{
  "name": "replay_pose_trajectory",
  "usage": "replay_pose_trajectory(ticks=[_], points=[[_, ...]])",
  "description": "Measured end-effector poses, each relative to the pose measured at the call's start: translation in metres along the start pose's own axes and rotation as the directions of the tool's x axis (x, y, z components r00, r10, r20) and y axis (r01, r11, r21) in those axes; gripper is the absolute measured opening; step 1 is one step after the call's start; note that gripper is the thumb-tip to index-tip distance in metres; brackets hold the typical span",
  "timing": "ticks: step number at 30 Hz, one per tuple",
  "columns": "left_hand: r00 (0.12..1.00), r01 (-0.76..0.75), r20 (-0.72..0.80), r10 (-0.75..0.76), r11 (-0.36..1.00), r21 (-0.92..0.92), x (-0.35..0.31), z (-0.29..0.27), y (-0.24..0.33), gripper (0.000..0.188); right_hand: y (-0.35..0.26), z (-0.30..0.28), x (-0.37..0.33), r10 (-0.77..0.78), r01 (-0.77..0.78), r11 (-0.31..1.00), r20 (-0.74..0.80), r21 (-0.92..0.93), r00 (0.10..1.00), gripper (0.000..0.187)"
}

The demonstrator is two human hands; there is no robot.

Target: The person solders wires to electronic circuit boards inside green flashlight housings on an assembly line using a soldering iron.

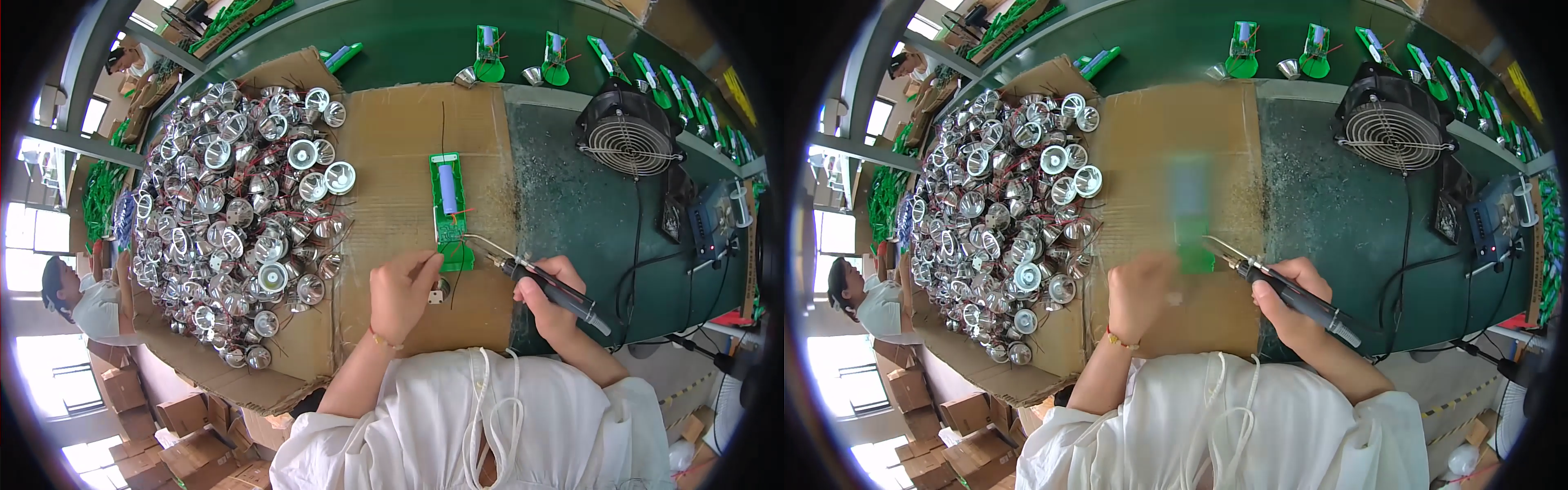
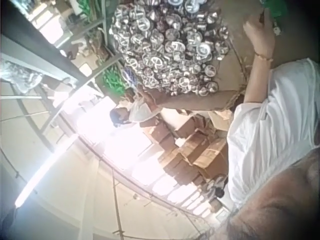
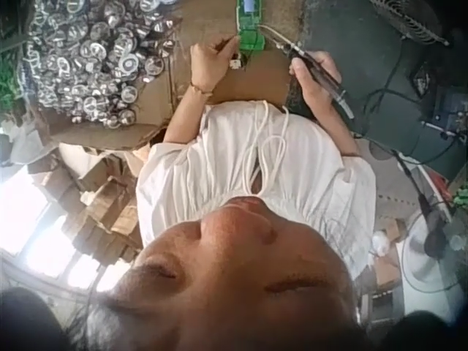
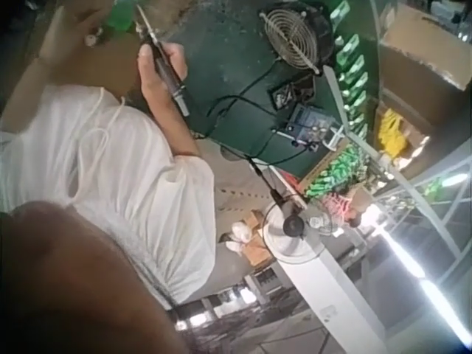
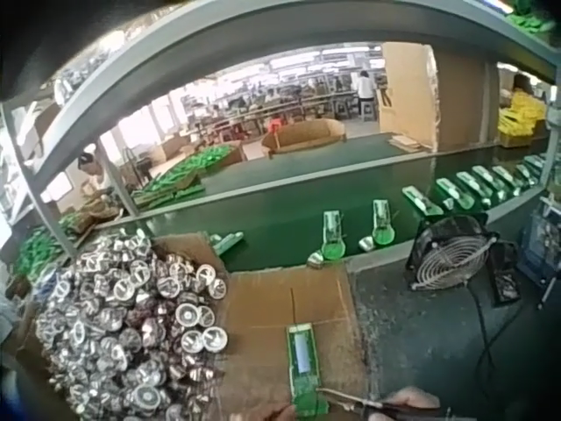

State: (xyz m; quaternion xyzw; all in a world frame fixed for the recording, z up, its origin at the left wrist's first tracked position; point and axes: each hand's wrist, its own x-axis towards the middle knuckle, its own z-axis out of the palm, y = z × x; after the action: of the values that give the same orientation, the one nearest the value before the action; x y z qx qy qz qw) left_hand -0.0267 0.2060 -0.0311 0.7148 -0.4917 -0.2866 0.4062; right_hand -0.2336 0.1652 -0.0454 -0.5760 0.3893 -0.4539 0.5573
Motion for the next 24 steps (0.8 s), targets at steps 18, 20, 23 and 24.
replay_pose_trajectory(ticks=[18,20,23,24], points=[[0.991,-0.034,-0.129,0.039,0.998,0.047,0.011,0.015,-0.004,0.01,0.007,0.013,0.013,0.132,-0.13,0.99,-0.033,0.062,0.991,0.016],[0.99,-0.035,-0.133,0.044,0.997,0.066,0.011,0.015,-0.004,0.01,0.004,0.015,0.013,0.145,-0.142,0.987,-0.038,0.079,0.989,0.015],[0.991,-0.045,-0.126,0.05,0.998,0.042,0.013,0.014,-0.003,0.011,0.001,0.015,0.012,0.173,-0.159,0.976,-0.084,0.152,0.981,0.015],[0.99,-0.044,-0.13,0.05,0.998,0.047,0.013,0.015,-0.003,0.011,-0.001,0.013,0.012,0.156,-0.142,0.979,-0.089,0.145,0.984,0.015]])
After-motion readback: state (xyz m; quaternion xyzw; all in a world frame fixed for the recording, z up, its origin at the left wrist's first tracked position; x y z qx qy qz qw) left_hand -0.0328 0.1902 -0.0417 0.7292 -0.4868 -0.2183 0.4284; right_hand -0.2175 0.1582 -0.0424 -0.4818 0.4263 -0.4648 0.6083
